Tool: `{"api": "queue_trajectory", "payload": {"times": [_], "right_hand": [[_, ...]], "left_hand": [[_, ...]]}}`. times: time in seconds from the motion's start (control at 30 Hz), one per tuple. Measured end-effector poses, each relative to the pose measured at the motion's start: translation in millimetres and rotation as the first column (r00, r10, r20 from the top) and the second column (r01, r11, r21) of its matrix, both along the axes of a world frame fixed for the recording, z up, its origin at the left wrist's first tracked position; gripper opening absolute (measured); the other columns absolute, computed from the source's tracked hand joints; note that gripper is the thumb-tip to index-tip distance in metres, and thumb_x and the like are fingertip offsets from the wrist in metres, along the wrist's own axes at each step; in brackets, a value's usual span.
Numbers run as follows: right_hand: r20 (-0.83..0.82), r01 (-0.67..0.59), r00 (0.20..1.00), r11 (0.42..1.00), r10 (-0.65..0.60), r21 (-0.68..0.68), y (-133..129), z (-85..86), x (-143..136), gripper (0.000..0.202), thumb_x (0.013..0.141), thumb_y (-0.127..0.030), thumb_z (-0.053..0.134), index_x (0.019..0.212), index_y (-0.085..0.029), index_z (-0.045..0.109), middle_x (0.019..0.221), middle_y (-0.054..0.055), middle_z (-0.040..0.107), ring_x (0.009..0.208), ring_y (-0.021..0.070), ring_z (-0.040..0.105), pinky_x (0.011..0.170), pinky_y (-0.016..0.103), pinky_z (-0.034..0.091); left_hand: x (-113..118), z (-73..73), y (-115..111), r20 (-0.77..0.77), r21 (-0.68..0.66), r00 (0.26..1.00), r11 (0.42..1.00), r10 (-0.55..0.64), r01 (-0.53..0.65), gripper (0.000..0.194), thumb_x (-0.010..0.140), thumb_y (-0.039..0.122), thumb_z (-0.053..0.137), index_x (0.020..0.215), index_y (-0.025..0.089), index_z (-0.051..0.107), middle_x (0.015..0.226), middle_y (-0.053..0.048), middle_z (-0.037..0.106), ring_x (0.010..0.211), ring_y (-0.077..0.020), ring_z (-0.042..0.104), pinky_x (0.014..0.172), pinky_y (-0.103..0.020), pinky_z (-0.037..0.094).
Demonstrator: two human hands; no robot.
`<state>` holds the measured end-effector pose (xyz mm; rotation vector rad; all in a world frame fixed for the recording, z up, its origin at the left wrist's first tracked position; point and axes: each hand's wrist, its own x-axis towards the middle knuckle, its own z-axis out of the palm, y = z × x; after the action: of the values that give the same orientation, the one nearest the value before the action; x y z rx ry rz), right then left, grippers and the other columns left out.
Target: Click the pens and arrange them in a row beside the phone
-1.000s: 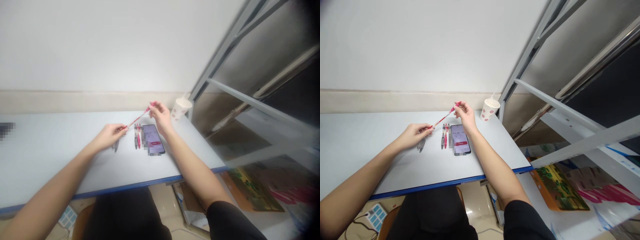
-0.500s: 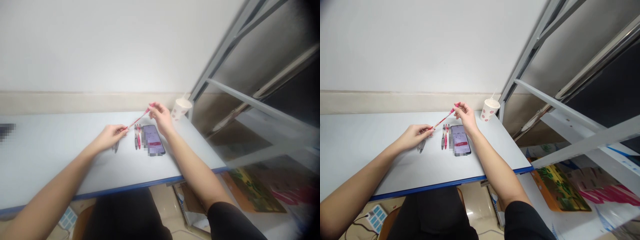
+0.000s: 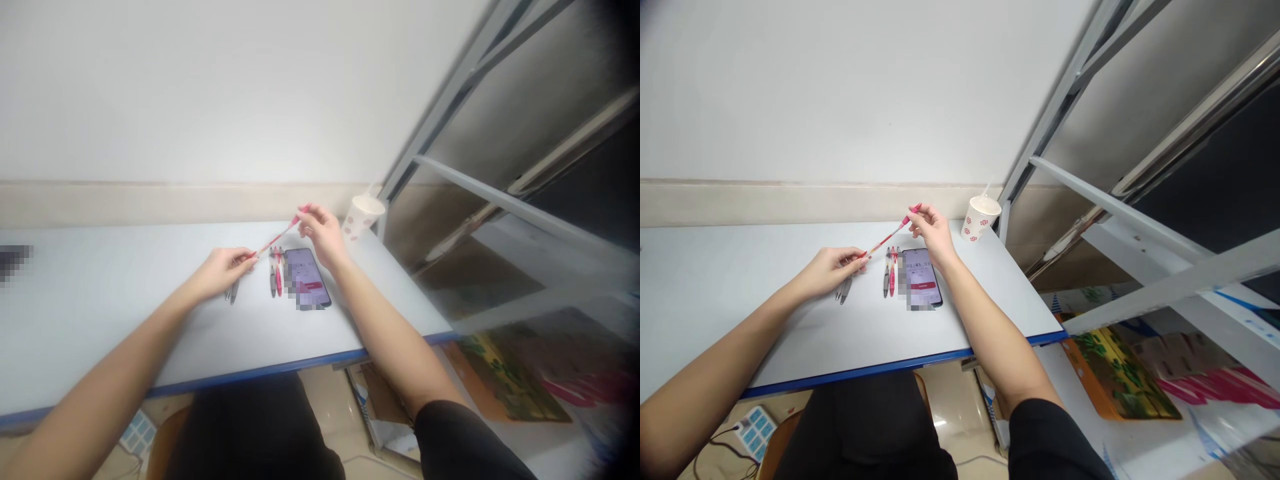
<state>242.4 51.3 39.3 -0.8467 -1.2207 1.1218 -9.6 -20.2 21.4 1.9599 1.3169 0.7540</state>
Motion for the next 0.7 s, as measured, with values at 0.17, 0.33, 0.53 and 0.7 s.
{"api": "queue_trajectory", "payload": {"times": [0.17, 0.33, 0.53, 0.7], "right_hand": [[0.009, -0.021, 1.000, 1.000, 0.021, 0.006, -2.8, -1.7, -3.3, 0.035, 0.072, -0.042, 0.085, 0.095, -0.021, 0.069, 0.083, 0.001, 0.069, 0.066, 0.0112, 0.053, 0.060, 0.027, 0.044], [-0.002, -0.080, 0.997, 0.997, 0.080, -0.008, -4.6, -5.2, -6.8, 0.037, 0.072, -0.042, 0.088, 0.095, -0.020, 0.070, 0.083, 0.001, 0.072, 0.065, 0.0107, 0.054, 0.061, 0.027, 0.045], [0.009, -0.221, 0.975, 0.974, 0.222, -0.050, -2.2, -0.8, 5.5, 0.035, 0.071, -0.038, 0.092, 0.093, -0.019, 0.072, 0.090, 0.002, 0.074, 0.067, 0.0100, 0.058, 0.066, 0.028, 0.050], [0.166, -0.392, 0.901, 0.916, 0.400, -0.081, -3.3, 0.5, 15.3, 0.031, 0.075, -0.036, 0.092, 0.095, -0.019, 0.076, 0.091, 0.003, 0.078, 0.069, 0.0120, 0.065, 0.075, 0.031, 0.056]], "left_hand": [[0.0, -0.8, 0.5, 0.028, -0.033, 1.000, 0.999, 0.003, -0.002, 0.044, 0.097, 0.058, 0.060, 0.106, 0.019, 0.077, 0.093, -0.008, 0.080, 0.080, -0.0224, 0.072, 0.074, -0.031, 0.052], [0.6, -2.2, 0.8, 0.101, -0.102, 0.995, 0.995, 0.015, -0.005, 0.046, 0.096, 0.061, 0.062, 0.105, 0.018, 0.075, 0.093, -0.009, 0.079, 0.090, -0.0247, 0.075, 0.077, -0.032, 0.053], [1.7, -1.2, 2.1, 0.269, -0.134, 0.963, 0.991, 0.013, 0.024, 0.049, 0.095, 0.063, 0.062, 0.104, 0.017, 0.076, 0.067, 0.000, 0.059, 0.063, -0.0158, 0.059, 0.062, -0.030, 0.050], [2.3, -0.4, 3.4, 0.358, -0.160, 0.934, 0.985, 0.000, 0.061, 0.048, 0.097, 0.063, 0.061, 0.102, 0.018, 0.077, 0.059, 0.003, 0.047, 0.053, -0.0123, 0.045, 0.052, -0.026, 0.040]]}}
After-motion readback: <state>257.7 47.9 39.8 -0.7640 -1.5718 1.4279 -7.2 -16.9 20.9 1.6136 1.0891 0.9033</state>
